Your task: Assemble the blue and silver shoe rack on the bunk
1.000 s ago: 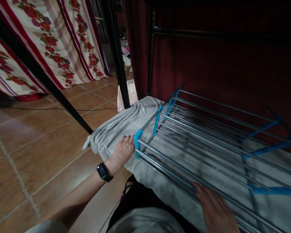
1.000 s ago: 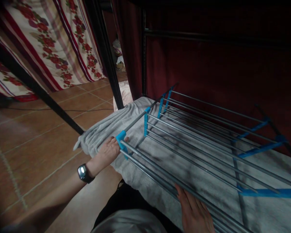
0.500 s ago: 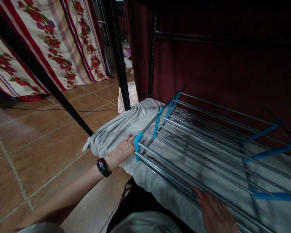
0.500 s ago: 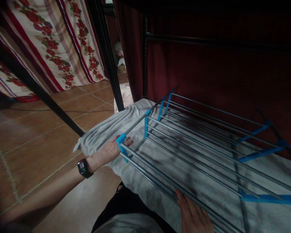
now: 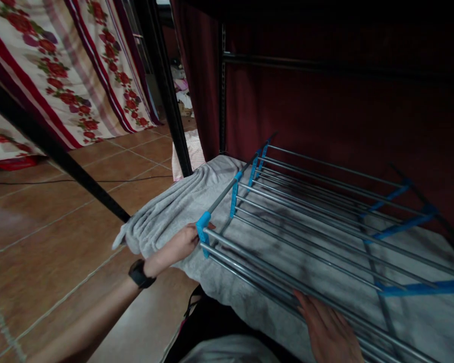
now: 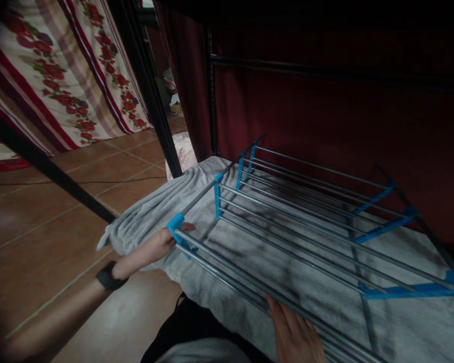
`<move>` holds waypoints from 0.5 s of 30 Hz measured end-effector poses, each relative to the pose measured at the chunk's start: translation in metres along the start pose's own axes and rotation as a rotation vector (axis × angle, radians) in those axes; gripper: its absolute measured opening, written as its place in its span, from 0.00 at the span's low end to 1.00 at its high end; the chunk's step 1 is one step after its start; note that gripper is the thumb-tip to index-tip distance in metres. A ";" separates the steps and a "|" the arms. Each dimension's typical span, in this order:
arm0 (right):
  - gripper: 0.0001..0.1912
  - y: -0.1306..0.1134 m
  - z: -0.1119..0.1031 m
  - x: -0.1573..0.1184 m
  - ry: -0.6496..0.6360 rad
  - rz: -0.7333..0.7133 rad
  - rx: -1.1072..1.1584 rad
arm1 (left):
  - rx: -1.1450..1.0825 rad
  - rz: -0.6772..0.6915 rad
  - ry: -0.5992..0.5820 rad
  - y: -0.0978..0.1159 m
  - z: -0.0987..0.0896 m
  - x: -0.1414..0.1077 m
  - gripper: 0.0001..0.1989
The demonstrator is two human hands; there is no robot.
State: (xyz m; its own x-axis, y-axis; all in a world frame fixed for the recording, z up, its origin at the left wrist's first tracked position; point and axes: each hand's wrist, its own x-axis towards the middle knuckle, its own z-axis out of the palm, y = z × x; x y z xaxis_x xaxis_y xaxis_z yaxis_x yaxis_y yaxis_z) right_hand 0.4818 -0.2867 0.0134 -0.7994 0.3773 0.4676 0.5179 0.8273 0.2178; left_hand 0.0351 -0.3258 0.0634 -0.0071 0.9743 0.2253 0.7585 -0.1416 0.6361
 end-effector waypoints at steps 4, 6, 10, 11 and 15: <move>0.20 -0.005 -0.005 0.007 0.019 0.034 -0.002 | -0.677 -0.274 0.145 0.012 0.012 0.003 0.13; 0.20 -0.010 -0.009 0.013 0.035 0.077 0.006 | -0.864 -0.340 0.220 0.018 0.017 0.004 0.16; 0.20 -0.016 -0.014 0.018 0.045 0.113 0.013 | -0.854 -0.325 0.313 0.027 0.028 0.009 0.20; 0.20 -0.016 -0.014 0.018 0.039 0.116 0.016 | -0.826 -0.327 0.337 0.030 0.030 0.011 0.23; 0.20 -0.016 -0.012 0.016 0.027 0.134 0.036 | -0.812 -0.374 0.457 0.044 0.040 0.019 0.35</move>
State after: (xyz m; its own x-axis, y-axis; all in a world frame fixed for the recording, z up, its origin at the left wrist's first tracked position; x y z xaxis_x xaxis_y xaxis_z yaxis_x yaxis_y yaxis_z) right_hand 0.4643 -0.2991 0.0280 -0.7155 0.4743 0.5130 0.6074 0.7851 0.1211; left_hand 0.0945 -0.3061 0.0665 -0.5327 0.8440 0.0617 -0.0162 -0.0831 0.9964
